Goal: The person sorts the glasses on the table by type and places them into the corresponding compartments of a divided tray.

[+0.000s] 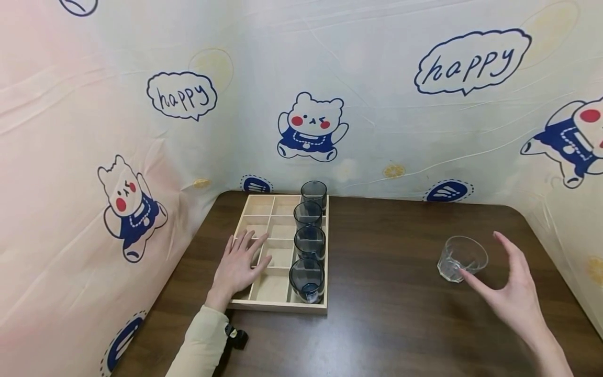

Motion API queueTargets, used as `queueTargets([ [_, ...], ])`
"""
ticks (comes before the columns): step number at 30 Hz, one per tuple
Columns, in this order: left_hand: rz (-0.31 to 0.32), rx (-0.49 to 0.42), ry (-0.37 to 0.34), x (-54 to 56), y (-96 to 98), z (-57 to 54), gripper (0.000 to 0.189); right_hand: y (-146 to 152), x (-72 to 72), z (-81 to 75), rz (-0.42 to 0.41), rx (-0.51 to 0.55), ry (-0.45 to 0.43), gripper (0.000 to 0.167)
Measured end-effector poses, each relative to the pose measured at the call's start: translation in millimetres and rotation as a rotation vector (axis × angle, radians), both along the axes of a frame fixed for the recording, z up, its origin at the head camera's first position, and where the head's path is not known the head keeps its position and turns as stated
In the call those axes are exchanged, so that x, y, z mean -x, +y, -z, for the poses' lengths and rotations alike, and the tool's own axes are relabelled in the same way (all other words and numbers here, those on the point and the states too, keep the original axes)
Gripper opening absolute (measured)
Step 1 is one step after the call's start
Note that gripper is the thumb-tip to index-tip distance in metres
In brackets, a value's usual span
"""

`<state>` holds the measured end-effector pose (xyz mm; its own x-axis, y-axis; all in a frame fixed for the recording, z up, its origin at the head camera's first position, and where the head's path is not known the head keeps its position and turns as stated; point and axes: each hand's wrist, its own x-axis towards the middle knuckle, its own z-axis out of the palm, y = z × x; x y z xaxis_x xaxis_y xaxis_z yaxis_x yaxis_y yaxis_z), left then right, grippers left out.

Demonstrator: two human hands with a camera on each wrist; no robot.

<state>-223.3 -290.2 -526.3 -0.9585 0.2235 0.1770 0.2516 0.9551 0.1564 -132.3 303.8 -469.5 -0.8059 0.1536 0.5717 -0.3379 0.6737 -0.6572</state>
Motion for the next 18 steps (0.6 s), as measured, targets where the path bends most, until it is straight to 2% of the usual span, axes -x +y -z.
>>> queueTargets([
  [3,0.000,-0.005,-0.002,-0.8,-0.4,0.7,0.072,6.4,1.1,7.5,0.016,0.026,-0.085,0.122],
  [7,-0.001,-0.008,-0.005,-1.5,-0.3,0.6,0.073,11.9,3.8,19.4,-0.015,0.078,-0.186,0.123],
  [13,0.002,-0.008,-0.006,-0.8,-0.2,0.5,0.073,15.5,10.5,38.3,-0.057,0.168,-0.202,0.117],
  [18,0.003,-0.002,-0.004,-0.5,0.6,0.1,0.073,18.5,14.8,52.1,-0.104,0.202,-0.253,0.114],
])
